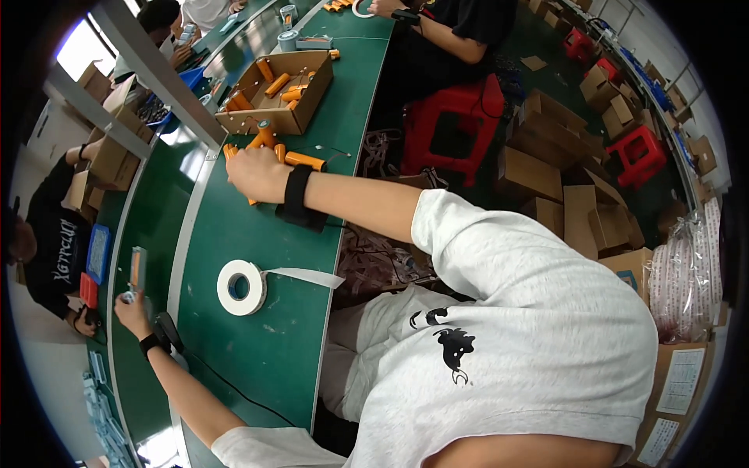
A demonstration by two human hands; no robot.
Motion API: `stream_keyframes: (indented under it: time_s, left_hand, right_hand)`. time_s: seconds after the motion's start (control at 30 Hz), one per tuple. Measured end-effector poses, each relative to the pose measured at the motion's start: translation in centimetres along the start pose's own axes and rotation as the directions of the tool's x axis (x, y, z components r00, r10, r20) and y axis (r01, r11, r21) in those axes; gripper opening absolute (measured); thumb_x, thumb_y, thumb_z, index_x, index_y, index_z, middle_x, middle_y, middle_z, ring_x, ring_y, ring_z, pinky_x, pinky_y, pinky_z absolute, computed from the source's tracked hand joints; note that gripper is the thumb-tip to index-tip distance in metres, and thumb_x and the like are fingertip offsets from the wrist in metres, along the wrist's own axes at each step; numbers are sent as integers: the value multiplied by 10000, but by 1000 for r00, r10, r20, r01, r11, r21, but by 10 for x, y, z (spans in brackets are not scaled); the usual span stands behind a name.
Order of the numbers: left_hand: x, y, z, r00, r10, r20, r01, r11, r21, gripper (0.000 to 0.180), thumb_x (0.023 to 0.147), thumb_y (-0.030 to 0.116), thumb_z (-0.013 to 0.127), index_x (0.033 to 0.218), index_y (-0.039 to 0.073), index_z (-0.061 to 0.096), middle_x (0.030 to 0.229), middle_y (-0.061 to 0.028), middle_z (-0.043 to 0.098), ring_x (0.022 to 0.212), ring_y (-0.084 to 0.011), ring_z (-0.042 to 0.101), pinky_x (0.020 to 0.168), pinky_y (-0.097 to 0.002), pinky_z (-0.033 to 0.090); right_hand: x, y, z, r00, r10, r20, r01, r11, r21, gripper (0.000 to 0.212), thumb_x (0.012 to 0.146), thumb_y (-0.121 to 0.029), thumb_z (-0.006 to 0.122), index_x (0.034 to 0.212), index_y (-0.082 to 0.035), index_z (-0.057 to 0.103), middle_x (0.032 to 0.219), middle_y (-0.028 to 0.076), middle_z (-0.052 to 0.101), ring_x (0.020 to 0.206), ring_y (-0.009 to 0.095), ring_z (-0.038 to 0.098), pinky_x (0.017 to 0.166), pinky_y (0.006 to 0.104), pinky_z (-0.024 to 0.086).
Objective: The person applies tape to batteries and then inserts the taped batteries one at a time into the plastic housings of handheld fans.
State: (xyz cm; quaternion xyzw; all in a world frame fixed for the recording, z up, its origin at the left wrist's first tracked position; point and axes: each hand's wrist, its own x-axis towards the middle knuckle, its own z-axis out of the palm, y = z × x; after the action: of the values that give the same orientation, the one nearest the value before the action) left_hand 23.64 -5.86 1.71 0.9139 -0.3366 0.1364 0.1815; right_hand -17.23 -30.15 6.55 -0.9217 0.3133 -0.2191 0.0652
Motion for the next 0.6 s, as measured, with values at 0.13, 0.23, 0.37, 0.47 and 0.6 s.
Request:
stream_keyframes:
  time_s: [0.13, 0.23, 0.37, 0.47, 0.6]
  left_hand:
    - [-45, 125, -2, 979, 146, -144, -52, 857, 512, 632, 667, 378, 709, 1139, 14, 496, 1107, -188, 526, 1052, -342, 481, 872, -408, 384]
    - [-91, 188, -48, 880, 471, 58, -470, 849, 243, 638, 706, 404, 681, 1160, 13, 459, 1205, -160, 445, 1156, -357, 359, 913, -436, 341]
    - [-222, 271, -91, 723, 567, 394, -558, 816, -150, 516, 725, 306, 680, 1066, -26, 482, 1075, -161, 486, 1076, -335, 400, 886, -416, 340]
    - [-248, 268, -64, 779, 545, 309, -539, 835, -112, 461, 726, 277, 681, 1025, -21, 495, 1012, -156, 505, 1042, -323, 417, 878, -406, 335]
    - [-247, 263, -51, 822, 548, 157, -544, 836, -73, 379, 743, 237, 662, 990, -6, 509, 956, -152, 520, 988, -308, 433, 860, -398, 332]
  right_hand:
    - [-14, 20, 29, 967, 250, -55, -252, 967, -37, 229, 709, -176, 634, 817, 15, 571, 758, 178, 618, 708, 298, 631, 586, 385, 502]
    - [-25, 20, 23, 977, 179, -118, -161, 975, 151, 266, 704, -192, 646, 843, 15, 553, 757, 148, 622, 737, 264, 631, 605, 346, 495]
    - [-48, 31, 8, 992, -105, 76, 68, 923, 378, 237, 688, -153, 644, 839, 8, 559, 753, 128, 622, 763, 259, 623, 666, 336, 483]
    - [-49, 12, 26, 951, -244, -188, 273, 951, 146, 231, 674, -124, 637, 846, 11, 562, 745, 128, 619, 773, 262, 616, 709, 342, 471]
    - [-44, 4, 33, 919, -386, -79, 388, 921, 23, 223, 666, -85, 620, 856, 18, 565, 739, 141, 610, 748, 281, 607, 718, 360, 469]
